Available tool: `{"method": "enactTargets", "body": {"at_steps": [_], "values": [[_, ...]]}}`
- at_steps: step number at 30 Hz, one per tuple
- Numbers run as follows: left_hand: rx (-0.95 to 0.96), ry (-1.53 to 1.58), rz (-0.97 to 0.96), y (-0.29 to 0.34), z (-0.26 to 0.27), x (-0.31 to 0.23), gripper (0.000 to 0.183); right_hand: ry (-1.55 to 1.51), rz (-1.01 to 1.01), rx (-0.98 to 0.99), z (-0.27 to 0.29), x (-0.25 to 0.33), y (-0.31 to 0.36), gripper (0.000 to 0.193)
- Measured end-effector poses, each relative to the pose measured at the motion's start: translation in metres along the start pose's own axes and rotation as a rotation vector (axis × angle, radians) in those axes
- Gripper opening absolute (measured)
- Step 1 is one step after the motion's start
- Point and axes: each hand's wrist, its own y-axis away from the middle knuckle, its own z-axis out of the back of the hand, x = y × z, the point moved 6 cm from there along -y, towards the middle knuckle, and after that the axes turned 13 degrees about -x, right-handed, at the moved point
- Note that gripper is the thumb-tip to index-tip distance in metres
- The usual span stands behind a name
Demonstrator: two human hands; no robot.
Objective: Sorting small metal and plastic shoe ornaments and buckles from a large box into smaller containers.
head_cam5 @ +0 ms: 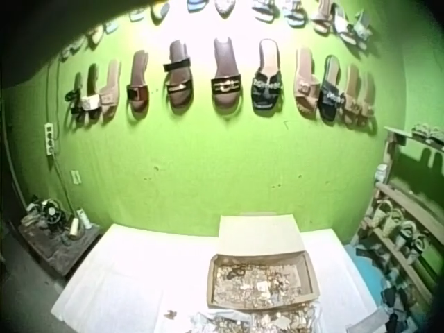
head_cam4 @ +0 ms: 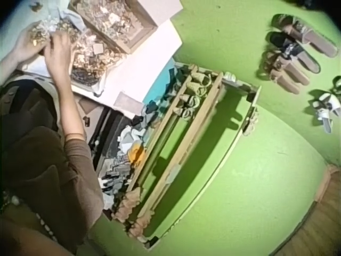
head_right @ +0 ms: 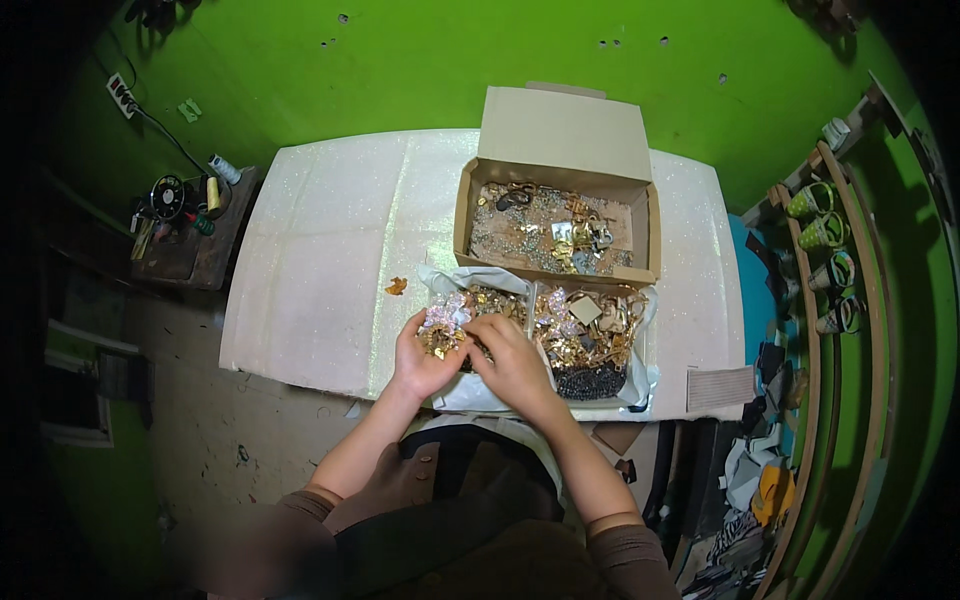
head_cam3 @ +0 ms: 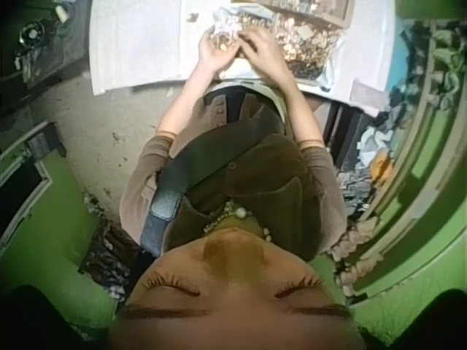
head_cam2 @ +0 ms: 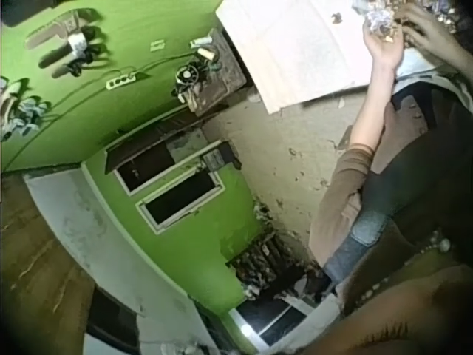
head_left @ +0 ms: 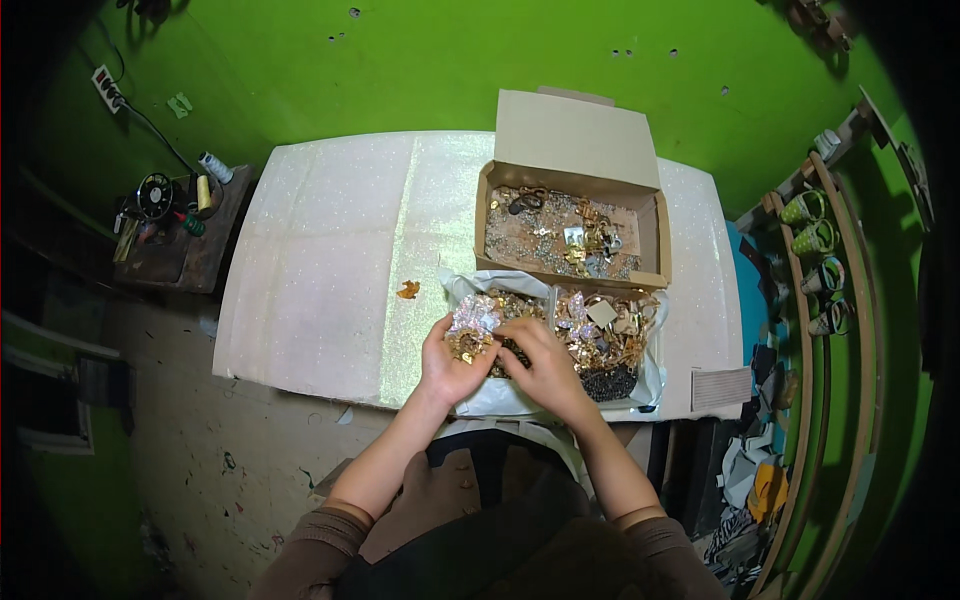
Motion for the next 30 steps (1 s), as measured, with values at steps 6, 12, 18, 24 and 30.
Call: {"method": "enactTargets", "body": {"at_steps": [6, 12, 18, 24, 30], "values": [[-0.072, -0.058, 0.07, 0.004, -0.001, 0.006, 0.036, 0.164, 0.147, 0.011, -0.023, 0.012, -0.013, 0.023], [-0.036, -0.051, 0.072, 0.003, 0.0, 0.0, 0.036, 0.209, 0.138, 0.085, -0.032, 0.01, -0.015, 0.011], [-0.004, -0.035, 0.071, -0.001, -0.003, -0.002, 0.036, -0.06, -0.138, 0.068, -0.021, 0.0, -0.018, 0.01], [-0.043, -0.024, 0.074, -0.003, 0.001, -0.005, 0.041, -0.244, -0.286, 0.017, -0.017, -0.017, -0.017, 0.011], [-0.077, 0.047, 0.026, -0.003, 0.004, -0.023, 0.034, -0.536, -0.669, -0.035, -0.002, -0.054, -0.006, 0.011]]}}
